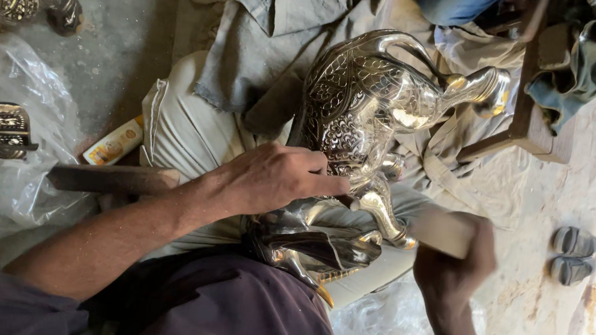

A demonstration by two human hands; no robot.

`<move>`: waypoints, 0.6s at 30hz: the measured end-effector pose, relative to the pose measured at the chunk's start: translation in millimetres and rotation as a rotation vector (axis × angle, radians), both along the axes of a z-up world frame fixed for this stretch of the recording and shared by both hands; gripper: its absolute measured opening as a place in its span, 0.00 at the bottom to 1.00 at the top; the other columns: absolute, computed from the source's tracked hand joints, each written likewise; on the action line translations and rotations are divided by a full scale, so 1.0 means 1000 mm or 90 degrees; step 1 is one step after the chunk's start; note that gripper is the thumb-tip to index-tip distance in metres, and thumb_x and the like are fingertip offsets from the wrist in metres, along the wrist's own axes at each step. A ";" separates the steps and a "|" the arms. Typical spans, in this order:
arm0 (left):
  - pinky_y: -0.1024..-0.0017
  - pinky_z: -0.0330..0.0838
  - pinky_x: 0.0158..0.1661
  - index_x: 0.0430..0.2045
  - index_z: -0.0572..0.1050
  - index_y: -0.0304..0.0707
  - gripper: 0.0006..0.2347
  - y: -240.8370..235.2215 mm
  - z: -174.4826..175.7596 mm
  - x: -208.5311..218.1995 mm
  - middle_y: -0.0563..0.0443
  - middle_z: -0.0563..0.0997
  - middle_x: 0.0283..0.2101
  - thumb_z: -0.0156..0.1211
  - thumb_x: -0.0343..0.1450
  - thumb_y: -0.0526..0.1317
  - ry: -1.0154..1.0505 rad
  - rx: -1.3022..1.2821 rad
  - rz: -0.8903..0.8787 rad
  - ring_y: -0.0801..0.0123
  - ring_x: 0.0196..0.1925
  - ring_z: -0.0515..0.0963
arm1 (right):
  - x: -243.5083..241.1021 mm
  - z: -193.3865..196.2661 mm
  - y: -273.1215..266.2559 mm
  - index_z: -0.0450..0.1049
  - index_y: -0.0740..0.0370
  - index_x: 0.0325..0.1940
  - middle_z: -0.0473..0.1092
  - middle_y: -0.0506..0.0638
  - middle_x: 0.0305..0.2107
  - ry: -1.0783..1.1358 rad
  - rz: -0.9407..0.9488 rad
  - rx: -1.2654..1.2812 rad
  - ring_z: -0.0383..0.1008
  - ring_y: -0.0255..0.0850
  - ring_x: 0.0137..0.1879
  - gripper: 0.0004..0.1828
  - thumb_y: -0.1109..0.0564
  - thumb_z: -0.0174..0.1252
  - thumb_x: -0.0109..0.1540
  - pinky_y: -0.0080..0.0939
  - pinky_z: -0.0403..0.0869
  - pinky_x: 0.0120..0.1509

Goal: The person uses a small metal punch and a wooden mallet to engrave decorative patterns into a silver-colored metal elephant statue. The person repeatedly taps the punch with the mallet to create fine details on the statue's body.

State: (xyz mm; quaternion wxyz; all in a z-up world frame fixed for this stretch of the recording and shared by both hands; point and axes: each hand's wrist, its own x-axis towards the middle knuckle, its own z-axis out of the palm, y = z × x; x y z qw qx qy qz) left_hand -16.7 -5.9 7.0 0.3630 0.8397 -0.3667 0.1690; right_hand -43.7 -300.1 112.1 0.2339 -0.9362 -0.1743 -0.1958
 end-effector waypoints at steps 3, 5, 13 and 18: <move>0.79 0.77 0.19 0.52 0.76 0.48 0.11 0.003 0.003 -0.003 0.53 0.78 0.30 0.54 0.79 0.29 0.158 -0.024 -0.024 0.73 0.23 0.79 | 0.004 0.011 -0.001 0.73 0.62 0.42 0.75 0.55 0.34 0.030 -0.105 -0.379 0.77 0.54 0.42 0.14 0.70 0.60 0.53 0.50 0.72 0.46; 0.76 0.82 0.35 0.47 0.72 0.43 0.05 0.011 0.004 -0.012 0.52 0.80 0.40 0.57 0.79 0.33 0.106 -0.293 0.089 0.69 0.37 0.83 | 0.010 0.027 0.001 0.74 0.62 0.48 0.76 0.57 0.38 0.104 -0.110 -0.315 0.78 0.54 0.42 0.16 0.66 0.61 0.55 0.50 0.74 0.46; 0.76 0.85 0.34 0.46 0.69 0.31 0.13 -0.016 -0.018 -0.048 0.48 0.85 0.38 0.64 0.74 0.39 0.380 -0.598 0.286 0.70 0.38 0.88 | 0.019 0.065 0.032 0.67 0.61 0.62 0.76 0.58 0.37 0.244 -0.091 -0.209 0.80 0.51 0.39 0.29 0.61 0.64 0.57 0.51 0.77 0.44; 0.78 0.85 0.36 0.43 0.71 0.34 0.11 -0.031 -0.044 -0.049 0.50 0.86 0.37 0.66 0.75 0.39 0.353 -0.557 0.274 0.72 0.38 0.89 | 0.040 0.063 0.049 0.65 0.64 0.65 0.73 0.59 0.39 0.113 0.002 -0.412 0.74 0.50 0.37 0.31 0.65 0.62 0.57 0.48 0.72 0.37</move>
